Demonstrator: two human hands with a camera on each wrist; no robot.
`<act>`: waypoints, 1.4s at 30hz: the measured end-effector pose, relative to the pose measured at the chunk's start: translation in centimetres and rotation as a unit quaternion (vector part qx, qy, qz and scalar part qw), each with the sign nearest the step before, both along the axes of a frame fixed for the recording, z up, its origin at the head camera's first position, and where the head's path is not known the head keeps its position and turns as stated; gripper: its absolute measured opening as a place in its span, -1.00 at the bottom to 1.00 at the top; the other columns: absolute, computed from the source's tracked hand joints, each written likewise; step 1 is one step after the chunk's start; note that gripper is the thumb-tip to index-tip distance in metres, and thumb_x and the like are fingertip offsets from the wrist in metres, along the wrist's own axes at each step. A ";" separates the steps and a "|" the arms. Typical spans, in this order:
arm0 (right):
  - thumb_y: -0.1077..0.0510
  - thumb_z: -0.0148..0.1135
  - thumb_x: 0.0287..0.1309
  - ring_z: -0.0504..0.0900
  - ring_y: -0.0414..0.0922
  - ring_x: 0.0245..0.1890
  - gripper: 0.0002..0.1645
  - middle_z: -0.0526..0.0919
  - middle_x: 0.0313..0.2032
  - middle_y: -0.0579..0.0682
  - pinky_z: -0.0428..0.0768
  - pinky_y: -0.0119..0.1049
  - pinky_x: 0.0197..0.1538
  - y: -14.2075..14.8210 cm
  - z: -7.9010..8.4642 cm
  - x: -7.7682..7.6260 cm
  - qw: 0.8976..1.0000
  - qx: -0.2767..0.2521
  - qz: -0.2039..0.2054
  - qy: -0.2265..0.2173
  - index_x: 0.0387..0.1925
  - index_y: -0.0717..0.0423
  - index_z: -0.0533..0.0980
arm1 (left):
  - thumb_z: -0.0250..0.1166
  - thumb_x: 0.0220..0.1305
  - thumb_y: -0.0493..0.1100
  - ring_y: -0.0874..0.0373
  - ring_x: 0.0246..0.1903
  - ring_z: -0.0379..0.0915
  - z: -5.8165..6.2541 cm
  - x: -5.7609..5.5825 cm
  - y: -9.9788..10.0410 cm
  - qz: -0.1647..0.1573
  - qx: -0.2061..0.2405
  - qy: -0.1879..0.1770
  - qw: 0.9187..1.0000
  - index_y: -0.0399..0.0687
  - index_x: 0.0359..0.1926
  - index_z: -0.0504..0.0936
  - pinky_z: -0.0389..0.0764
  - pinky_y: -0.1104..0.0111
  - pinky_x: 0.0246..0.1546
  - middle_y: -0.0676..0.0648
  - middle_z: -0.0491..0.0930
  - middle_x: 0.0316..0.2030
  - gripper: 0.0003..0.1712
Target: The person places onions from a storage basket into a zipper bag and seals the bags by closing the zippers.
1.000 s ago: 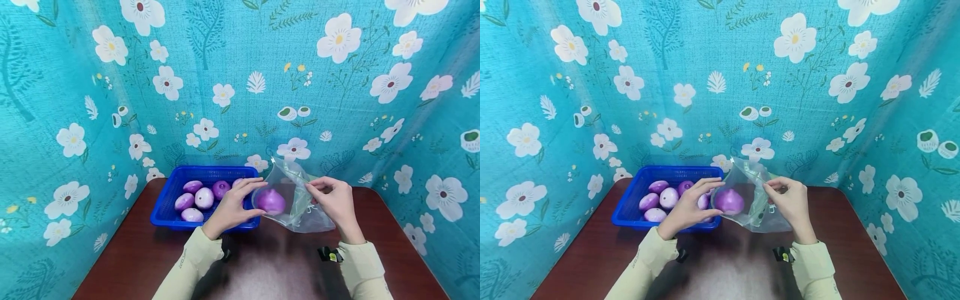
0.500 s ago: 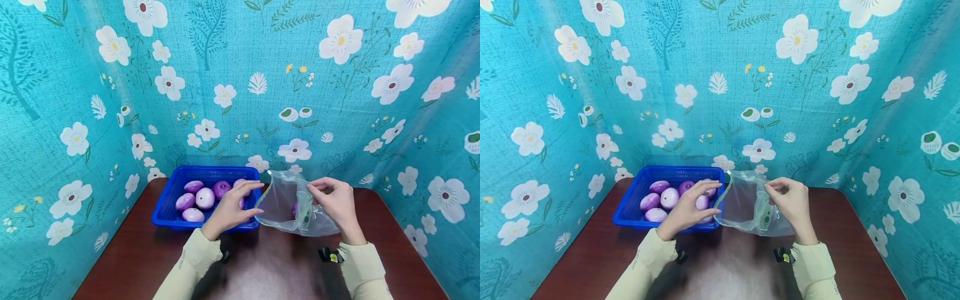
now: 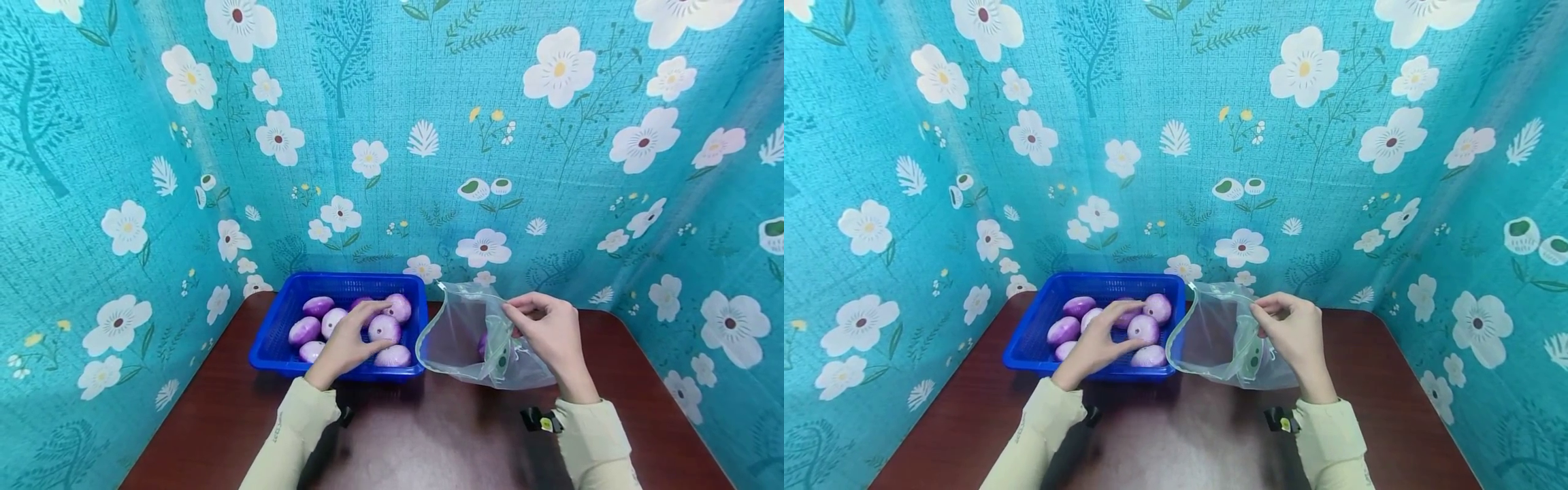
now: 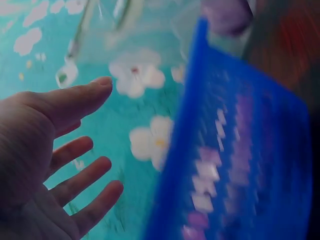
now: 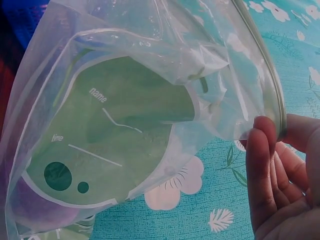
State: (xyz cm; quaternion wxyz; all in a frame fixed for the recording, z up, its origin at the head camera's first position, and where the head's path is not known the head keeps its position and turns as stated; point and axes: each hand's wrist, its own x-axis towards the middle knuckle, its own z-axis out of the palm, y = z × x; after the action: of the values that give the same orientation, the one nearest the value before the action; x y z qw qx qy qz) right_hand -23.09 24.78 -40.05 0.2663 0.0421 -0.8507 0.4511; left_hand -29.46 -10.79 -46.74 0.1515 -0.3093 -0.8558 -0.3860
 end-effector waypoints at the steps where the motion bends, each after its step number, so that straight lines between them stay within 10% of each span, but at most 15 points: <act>1: 0.14 0.49 0.23 0.65 -0.22 -0.68 -0.83 0.76 -0.48 0.15 0.63 -0.41 -0.51 0.0 0.0 0.0 1.000 0.000 0.000 0.000 -0.28 0.20 0.75 | 0.59 0.15 -0.04 0.01 0.34 0.47 -0.3 -0.3 -0.5 0.007 -0.004 -0.002 1.000 0.00 0.36 0.54 0.44 0.05 0.42 -0.08 0.57 0.31 -0.24; 15: 0.13 0.49 0.23 0.64 -0.21 -0.68 -0.83 0.75 -0.50 0.14 0.62 -0.39 -0.52 0.1 -0.3 -0.2 1.000 -0.001 0.003 0.000 -0.29 0.19 0.75 | 0.61 0.06 -0.17 -0.31 0.31 0.43 -2.6 -3.5 -6.0 0.184 -0.076 -0.082 0.977 -0.20 0.34 0.53 0.41 -0.18 0.33 -0.32 0.52 0.31 -0.19; 29: 0.14 0.49 0.23 0.64 -0.22 -0.68 -0.84 0.74 -0.51 0.13 0.63 -0.41 -0.51 0.1 -0.1 -0.3 1.000 0.002 0.002 0.004 -0.29 0.19 0.76 | 0.70 -0.09 -0.17 -0.33 0.19 0.51 -3.8 -5.2 -5.9 0.190 -0.236 -0.064 0.951 -0.13 0.35 0.53 0.51 -0.23 0.19 -0.29 0.54 0.27 -0.08; 42: 0.14 0.49 0.23 0.64 -0.22 -0.69 -0.84 0.75 -0.51 0.13 0.61 -0.40 -0.53 0.0 -0.3 -0.2 1.000 0.004 -0.005 -0.001 -0.28 0.18 0.76 | 0.73 -0.17 -0.15 -0.40 0.19 0.51 -4.0 -4.8 -5.7 0.160 -0.242 -0.063 0.955 -0.13 0.28 0.60 0.49 -0.20 0.24 -0.28 0.58 0.23 -0.10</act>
State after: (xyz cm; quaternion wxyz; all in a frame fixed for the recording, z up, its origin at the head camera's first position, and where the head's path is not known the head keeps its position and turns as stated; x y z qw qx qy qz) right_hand -23.25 24.78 -40.36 0.2675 0.0381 -0.8529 0.4468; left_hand -34.22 -16.52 -50.76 0.0771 -0.1710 -0.9696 -0.1569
